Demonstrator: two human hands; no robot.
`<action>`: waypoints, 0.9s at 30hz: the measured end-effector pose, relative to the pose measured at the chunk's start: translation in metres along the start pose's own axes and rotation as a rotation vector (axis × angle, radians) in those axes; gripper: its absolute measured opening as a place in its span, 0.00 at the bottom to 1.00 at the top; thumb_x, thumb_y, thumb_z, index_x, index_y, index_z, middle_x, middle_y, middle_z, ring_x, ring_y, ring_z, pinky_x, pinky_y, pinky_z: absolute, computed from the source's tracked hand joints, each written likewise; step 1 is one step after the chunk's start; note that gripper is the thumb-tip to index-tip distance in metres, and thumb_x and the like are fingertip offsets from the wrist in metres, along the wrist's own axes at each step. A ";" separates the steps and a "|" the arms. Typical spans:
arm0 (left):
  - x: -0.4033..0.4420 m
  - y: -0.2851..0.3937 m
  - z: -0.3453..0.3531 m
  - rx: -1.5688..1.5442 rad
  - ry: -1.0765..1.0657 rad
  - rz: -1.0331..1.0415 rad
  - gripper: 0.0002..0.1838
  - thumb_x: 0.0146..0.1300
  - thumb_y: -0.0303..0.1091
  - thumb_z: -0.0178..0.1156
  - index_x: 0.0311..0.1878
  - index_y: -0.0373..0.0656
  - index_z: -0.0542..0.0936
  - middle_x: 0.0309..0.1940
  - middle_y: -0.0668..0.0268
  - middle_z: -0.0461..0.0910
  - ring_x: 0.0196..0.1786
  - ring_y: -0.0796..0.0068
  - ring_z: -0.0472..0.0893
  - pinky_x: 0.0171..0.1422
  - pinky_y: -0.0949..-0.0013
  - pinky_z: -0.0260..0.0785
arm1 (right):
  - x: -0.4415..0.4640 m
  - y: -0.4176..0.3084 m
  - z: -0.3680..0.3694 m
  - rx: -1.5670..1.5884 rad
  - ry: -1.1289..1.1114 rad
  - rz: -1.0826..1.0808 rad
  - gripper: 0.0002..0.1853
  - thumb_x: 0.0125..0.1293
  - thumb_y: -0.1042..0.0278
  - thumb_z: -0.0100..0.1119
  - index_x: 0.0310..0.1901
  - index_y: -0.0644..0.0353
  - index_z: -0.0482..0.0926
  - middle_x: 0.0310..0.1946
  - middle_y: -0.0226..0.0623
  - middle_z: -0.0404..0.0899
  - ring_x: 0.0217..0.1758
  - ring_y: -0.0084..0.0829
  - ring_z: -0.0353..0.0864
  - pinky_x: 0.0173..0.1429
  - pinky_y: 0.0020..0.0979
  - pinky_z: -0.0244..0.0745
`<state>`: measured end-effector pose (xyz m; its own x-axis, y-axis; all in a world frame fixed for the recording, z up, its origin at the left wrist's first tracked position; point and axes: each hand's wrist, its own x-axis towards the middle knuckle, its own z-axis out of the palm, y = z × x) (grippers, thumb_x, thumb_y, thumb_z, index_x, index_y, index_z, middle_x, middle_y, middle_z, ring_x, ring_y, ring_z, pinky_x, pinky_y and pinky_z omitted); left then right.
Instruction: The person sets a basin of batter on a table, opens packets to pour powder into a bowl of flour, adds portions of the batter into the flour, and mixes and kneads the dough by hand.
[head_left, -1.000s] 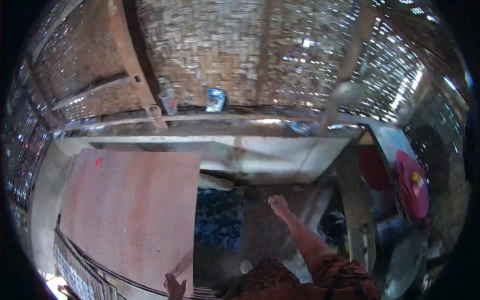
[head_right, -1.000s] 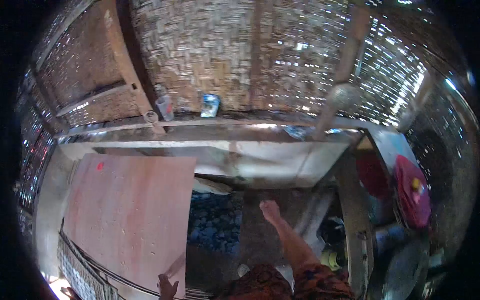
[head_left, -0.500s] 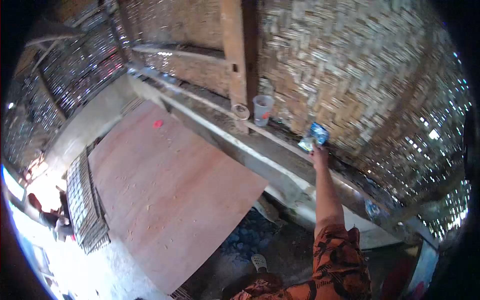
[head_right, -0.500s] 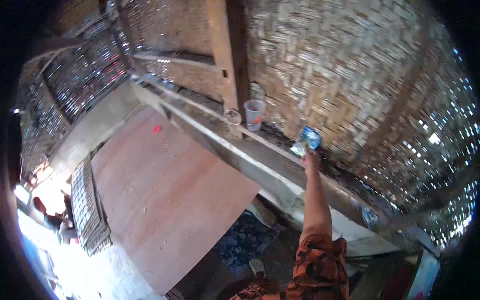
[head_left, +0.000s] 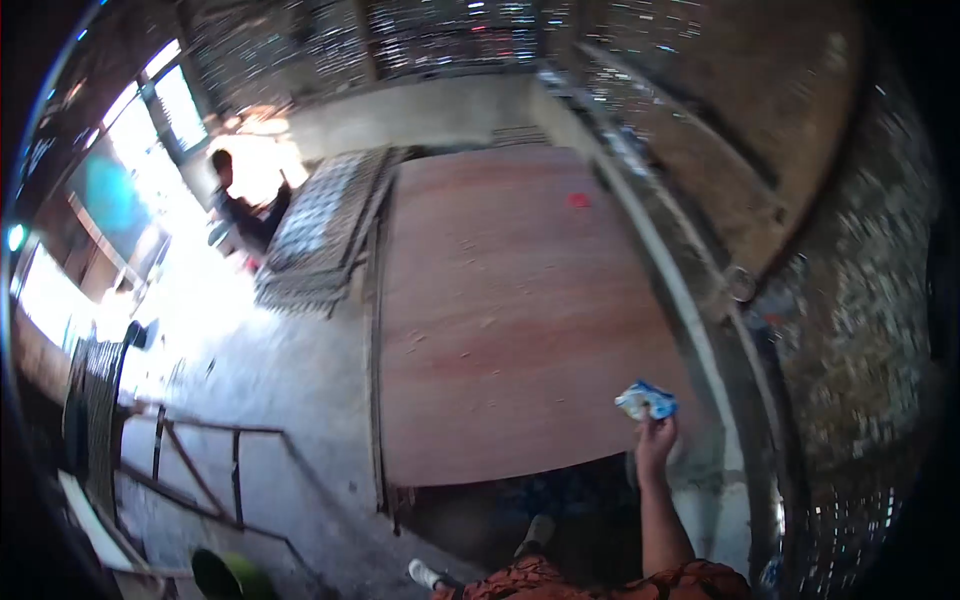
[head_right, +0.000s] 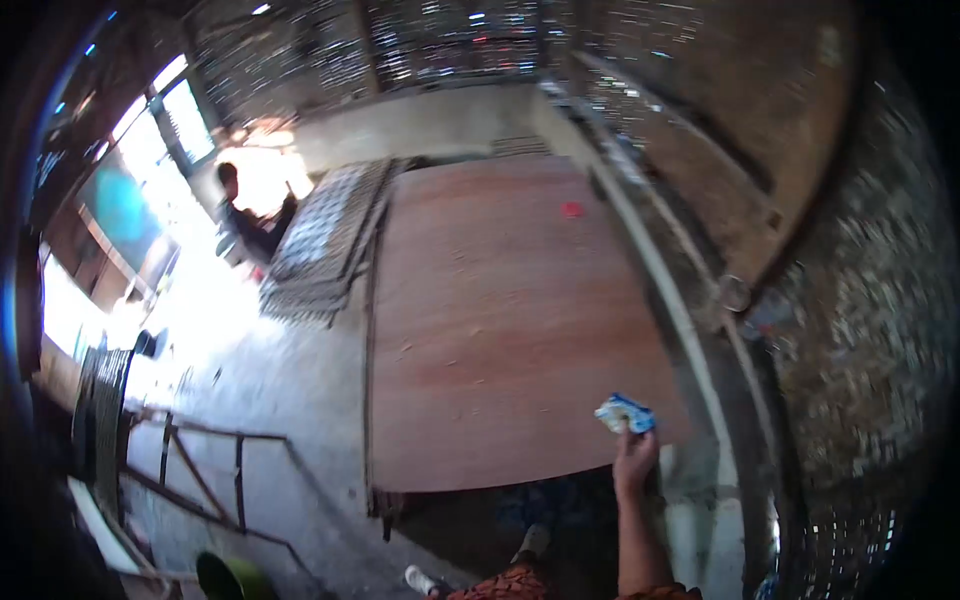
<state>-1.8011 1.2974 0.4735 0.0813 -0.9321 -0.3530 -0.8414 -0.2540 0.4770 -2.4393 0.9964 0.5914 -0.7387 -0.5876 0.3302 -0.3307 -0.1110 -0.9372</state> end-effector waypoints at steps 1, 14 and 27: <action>-0.004 -0.013 0.009 -0.018 0.000 -0.061 0.13 0.62 0.40 0.62 0.43 0.41 0.81 0.42 0.45 0.78 0.46 0.41 0.76 0.51 0.48 0.70 | -0.028 -0.015 0.036 -0.303 -0.152 0.000 0.09 0.69 0.66 0.61 0.42 0.64 0.77 0.31 0.28 0.78 0.28 0.18 0.73 0.30 0.23 0.69; -0.099 -0.265 -0.139 -0.108 0.304 -0.382 0.14 0.60 0.38 0.65 0.46 0.41 0.82 0.45 0.54 0.81 0.51 0.50 0.78 0.57 0.53 0.71 | -0.408 -0.158 0.391 0.113 -0.855 0.103 0.13 0.65 0.66 0.65 0.47 0.64 0.78 0.32 0.32 0.81 0.33 0.20 0.79 0.36 0.28 0.74; -0.024 -0.343 -0.151 -0.407 0.456 -0.220 0.15 0.66 0.39 0.57 0.51 0.44 0.81 0.47 0.51 0.81 0.52 0.46 0.78 0.58 0.51 0.69 | -0.468 -0.199 0.490 -0.030 -0.875 0.117 0.14 0.59 0.71 0.68 0.45 0.64 0.80 0.29 0.33 0.82 0.28 0.20 0.78 0.32 0.26 0.71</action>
<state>-1.4338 1.3677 0.4394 0.5222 -0.8408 -0.1429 -0.5168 -0.4453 0.7312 -1.7402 0.9003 0.5682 -0.0581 -0.9982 0.0163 -0.3054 0.0022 -0.9522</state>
